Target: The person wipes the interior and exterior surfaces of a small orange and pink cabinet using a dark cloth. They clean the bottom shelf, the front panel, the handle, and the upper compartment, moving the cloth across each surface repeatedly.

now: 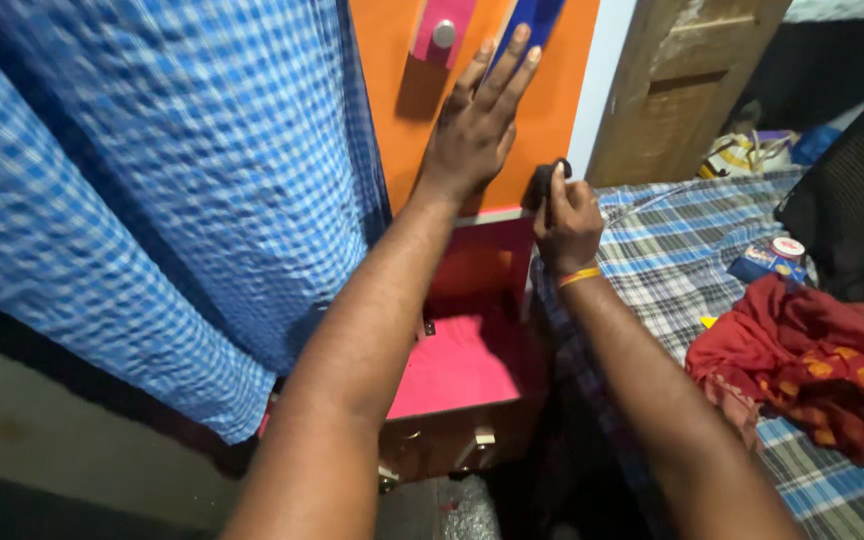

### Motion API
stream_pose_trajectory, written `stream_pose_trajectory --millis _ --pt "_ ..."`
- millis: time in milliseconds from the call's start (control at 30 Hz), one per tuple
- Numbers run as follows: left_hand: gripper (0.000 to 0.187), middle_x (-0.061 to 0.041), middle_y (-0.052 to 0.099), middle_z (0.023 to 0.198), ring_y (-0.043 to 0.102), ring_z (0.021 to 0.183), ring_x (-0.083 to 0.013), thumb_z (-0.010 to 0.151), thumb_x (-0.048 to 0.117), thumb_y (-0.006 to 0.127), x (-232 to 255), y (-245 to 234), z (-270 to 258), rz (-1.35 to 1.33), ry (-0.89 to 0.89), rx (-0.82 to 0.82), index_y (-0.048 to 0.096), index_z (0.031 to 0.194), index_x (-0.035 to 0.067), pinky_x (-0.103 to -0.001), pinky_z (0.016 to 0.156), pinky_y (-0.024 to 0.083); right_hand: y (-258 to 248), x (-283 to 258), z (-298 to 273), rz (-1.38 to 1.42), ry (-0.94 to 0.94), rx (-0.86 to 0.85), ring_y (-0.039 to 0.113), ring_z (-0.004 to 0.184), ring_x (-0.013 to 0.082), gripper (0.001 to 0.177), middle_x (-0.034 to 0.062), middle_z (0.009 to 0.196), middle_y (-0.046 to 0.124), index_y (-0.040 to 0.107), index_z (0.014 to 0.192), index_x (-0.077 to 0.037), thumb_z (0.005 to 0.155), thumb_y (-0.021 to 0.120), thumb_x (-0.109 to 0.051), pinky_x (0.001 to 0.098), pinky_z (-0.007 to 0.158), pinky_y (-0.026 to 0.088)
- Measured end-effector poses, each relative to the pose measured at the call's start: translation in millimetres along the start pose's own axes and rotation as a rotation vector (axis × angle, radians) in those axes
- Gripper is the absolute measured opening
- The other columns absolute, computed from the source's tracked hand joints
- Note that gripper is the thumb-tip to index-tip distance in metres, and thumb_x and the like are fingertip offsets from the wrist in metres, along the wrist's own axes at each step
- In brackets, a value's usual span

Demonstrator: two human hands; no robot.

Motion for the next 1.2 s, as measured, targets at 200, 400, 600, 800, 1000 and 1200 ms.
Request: stream_pose_trajectory --millis 200,400,600,800,1000,1200 --pt "0.079 0.002 0.022 0.174 0.024 0.160 -0.0249 0.095 0.004 0.067 -2.6 -0.2 -2.8 0.010 -0.006 -0.004 0.033 0.165 0.018 -0.035 0.134 0.024 18.4 3.0 -16.5 0.120 0.300 0.074 0.062 0.079 0.0310 0.044 0.0135 0.091 0.057 0.066 0.138 -0.004 0.095 0.069 0.001 0.0416 0.070 0.053" --pt "0.077 0.005 0.019 0.175 0.023 0.161 -0.0232 0.100 0.002 0.066 -3.0 2.2 0.0 0.081 0.016 0.032 0.033 0.166 0.021 -0.033 0.135 0.025 16.0 -41.5 -10.0 0.226 -0.122 -0.162 0.062 0.085 0.0400 0.066 0.0199 0.096 0.062 0.061 0.140 0.006 0.074 0.066 0.003 0.0488 0.074 0.050" --pt "0.063 -0.004 0.029 0.169 0.034 0.153 -0.0295 0.099 0.013 0.071 6.9 -16.0 -29.1 -0.132 -0.069 0.051 0.044 0.155 0.018 -0.039 0.130 0.031 20.3 -54.3 -0.5 0.384 0.019 -0.049 0.066 0.085 0.0325 0.045 0.0145 0.096 0.065 0.070 0.130 -0.007 0.085 0.075 -0.003 0.0418 0.075 0.055" --pt "0.067 -0.006 0.052 0.146 0.055 0.126 -0.0257 0.083 0.009 0.072 30.6 -9.6 -93.6 -0.064 -0.095 -0.115 0.056 0.148 0.013 -0.040 0.105 0.047 23.0 -36.2 11.3 0.735 0.374 -0.010 0.069 0.089 0.0251 0.026 0.0134 0.103 0.066 0.068 0.129 -0.005 0.103 0.063 -0.006 0.0344 0.078 0.056" --pt "0.050 -0.006 0.060 0.141 0.057 0.102 -0.0179 0.091 0.015 0.069 51.2 11.0 -93.2 0.231 0.087 -0.111 0.063 0.139 0.007 -0.033 0.081 0.046 9.7 -13.8 14.7 0.595 0.250 -0.009 0.068 0.109 0.0337 0.042 0.0213 0.123 0.067 0.059 0.143 0.001 0.109 0.045 -0.018 0.0424 0.096 0.053" --pt "0.024 -0.003 0.066 0.131 0.058 0.100 -0.0147 0.096 0.020 0.064 64.5 30.5 -75.1 0.487 0.222 -0.038 0.070 0.119 0.013 -0.032 0.084 0.041 25.6 38.8 -11.1 0.261 0.453 -0.097 0.059 0.118 0.0382 0.047 0.0216 0.125 0.064 0.047 0.148 -0.002 0.106 0.049 -0.023 0.0495 0.108 0.044"
Point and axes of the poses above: each hand's wrist, its own z-axis towards the middle knuckle, its own y-axis out of the palm, x = y × z, the point moved 6 cm from there along z, towards the middle knuckle
